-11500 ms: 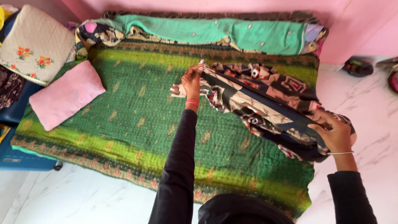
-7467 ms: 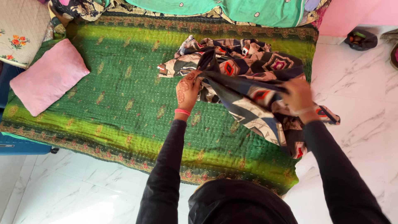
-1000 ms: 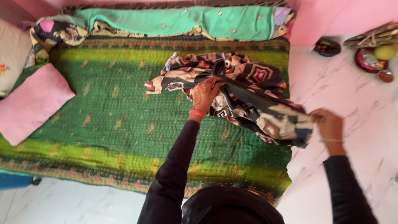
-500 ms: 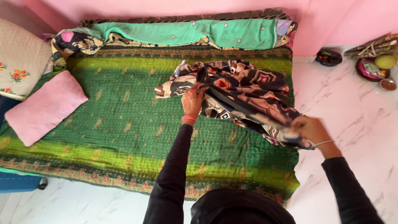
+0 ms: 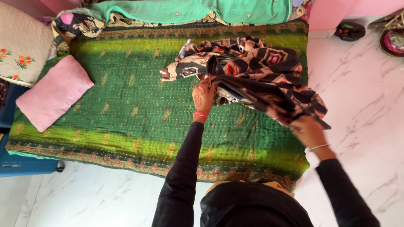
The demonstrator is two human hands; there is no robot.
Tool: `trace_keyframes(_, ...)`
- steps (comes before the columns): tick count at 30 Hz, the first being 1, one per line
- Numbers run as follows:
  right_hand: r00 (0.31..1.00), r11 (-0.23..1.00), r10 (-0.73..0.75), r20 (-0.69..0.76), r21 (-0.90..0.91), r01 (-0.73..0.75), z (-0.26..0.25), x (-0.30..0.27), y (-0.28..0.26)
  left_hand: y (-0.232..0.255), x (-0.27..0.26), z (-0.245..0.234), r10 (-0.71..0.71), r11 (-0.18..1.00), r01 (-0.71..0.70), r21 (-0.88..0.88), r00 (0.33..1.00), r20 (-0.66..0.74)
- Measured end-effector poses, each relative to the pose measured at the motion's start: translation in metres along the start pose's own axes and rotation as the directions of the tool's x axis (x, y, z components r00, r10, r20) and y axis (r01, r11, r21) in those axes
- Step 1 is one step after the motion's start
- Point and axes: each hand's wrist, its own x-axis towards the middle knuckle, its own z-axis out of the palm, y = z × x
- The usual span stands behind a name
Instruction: The person folds a large patterned blanket on a bed, smoothing it out and folding it into a compact square. They then pick up a pink pillow and a floral pillow, placing them on the bed.
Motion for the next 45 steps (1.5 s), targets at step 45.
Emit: trace_keyframes(45,0.726,0.992,-0.120,-0.677,-0.049,0.119,-0.080,0.084,0.035,0.060,0.001,0.021,0.009,1.000,-0.008,0.021,1.000,-0.030)
